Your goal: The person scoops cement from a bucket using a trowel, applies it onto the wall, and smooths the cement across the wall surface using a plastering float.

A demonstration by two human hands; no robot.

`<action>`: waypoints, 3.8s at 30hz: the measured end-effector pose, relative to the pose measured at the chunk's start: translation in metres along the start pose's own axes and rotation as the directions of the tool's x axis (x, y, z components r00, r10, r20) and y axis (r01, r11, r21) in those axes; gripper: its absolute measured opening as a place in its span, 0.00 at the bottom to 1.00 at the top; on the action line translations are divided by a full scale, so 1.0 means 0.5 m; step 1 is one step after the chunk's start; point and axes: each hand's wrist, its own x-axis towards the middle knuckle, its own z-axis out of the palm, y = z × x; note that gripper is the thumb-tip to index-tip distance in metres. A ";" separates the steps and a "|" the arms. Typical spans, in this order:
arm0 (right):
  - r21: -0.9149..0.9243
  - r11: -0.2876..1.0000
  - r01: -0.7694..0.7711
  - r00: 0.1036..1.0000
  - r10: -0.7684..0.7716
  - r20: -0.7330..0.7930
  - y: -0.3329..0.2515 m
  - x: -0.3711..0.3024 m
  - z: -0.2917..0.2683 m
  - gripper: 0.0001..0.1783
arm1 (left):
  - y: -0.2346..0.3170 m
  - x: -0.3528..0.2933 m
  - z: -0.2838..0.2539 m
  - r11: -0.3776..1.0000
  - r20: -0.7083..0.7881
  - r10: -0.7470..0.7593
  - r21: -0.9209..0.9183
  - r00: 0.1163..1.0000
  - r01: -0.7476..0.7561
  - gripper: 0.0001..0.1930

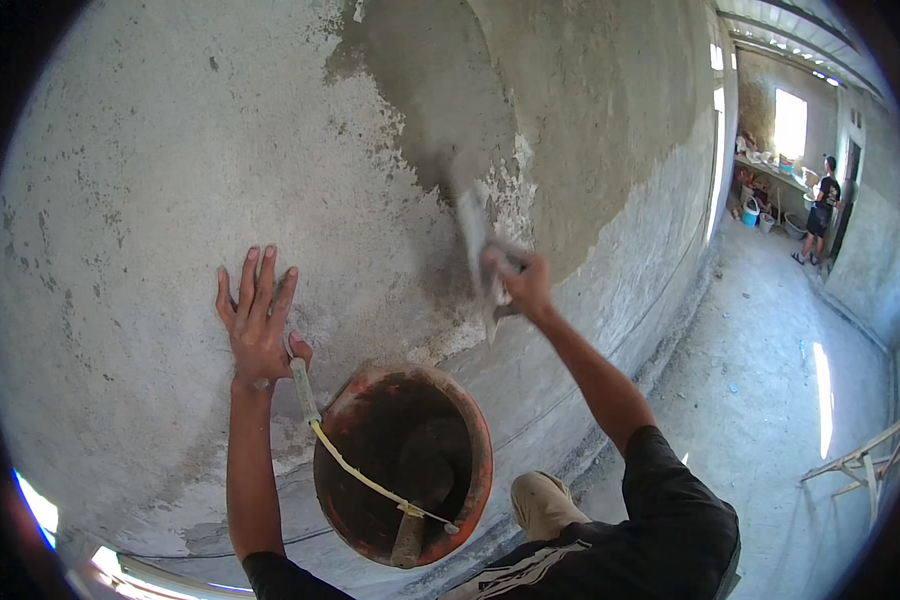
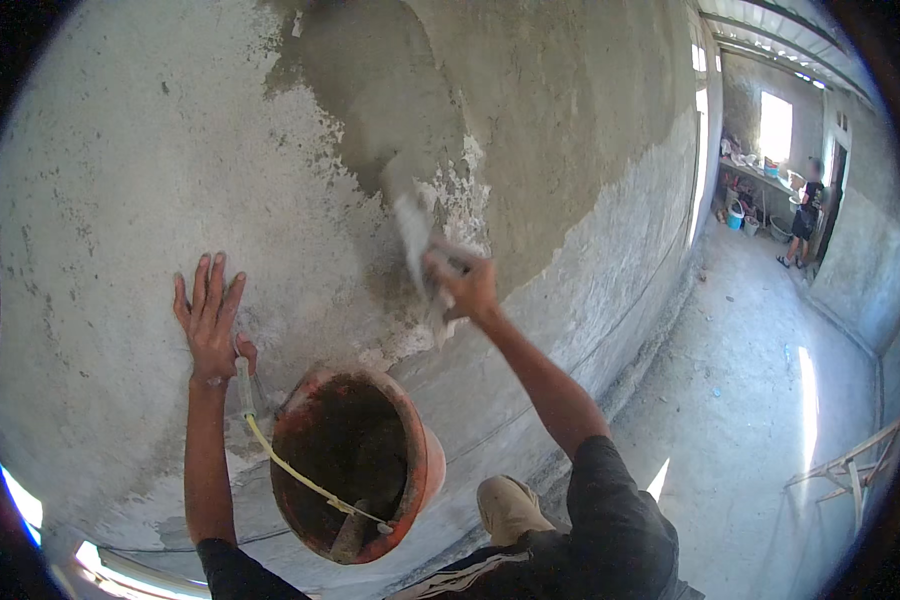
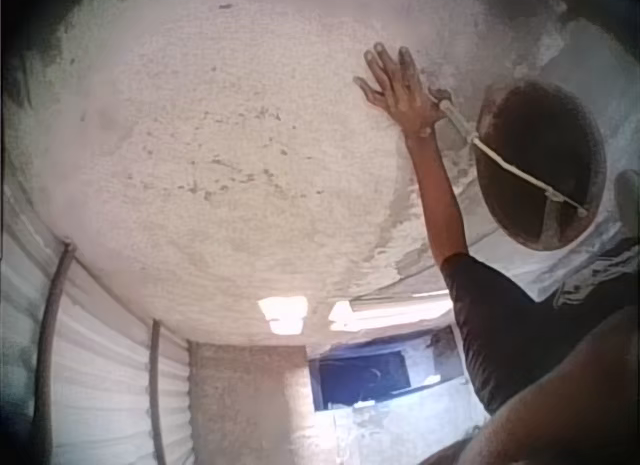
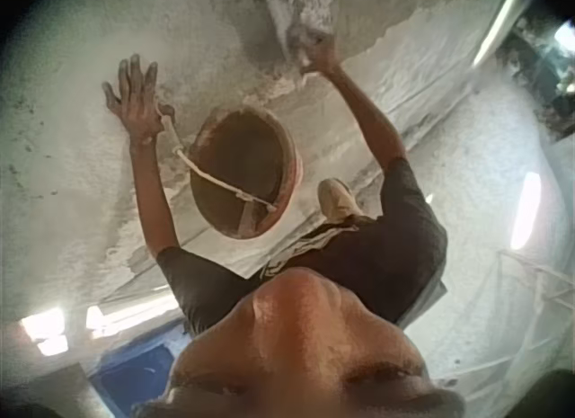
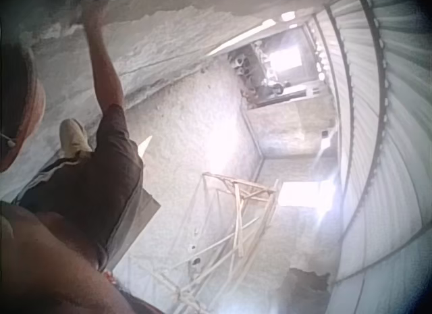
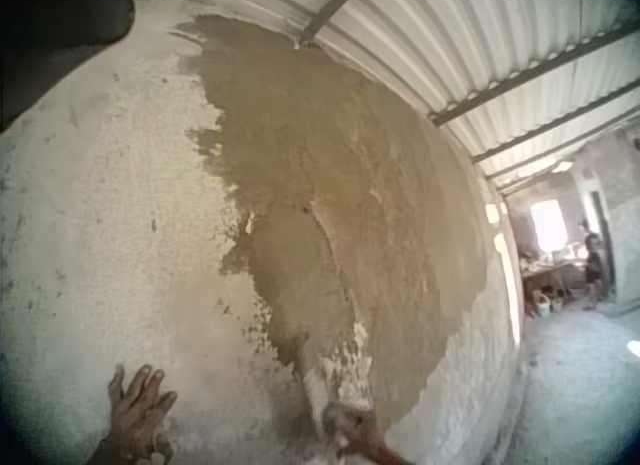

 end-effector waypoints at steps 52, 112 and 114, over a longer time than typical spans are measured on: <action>-0.147 0.899 0.412 0.891 -0.431 -0.143 -0.227 0.249 -0.019 0.23 | 0.010 0.012 -0.004 0.997 -0.032 -0.022 -0.069 0.999 0.019 0.29; -0.569 0.633 0.525 0.793 -0.607 0.056 -0.202 0.348 -0.239 0.24 | 0.076 0.043 -0.093 0.984 0.214 -0.057 0.179 0.975 0.018 0.28; -0.535 0.634 0.558 0.762 -0.647 0.027 -0.195 0.332 -0.256 0.25 | 0.088 0.046 -0.107 0.985 0.231 -0.052 0.173 0.971 0.012 0.28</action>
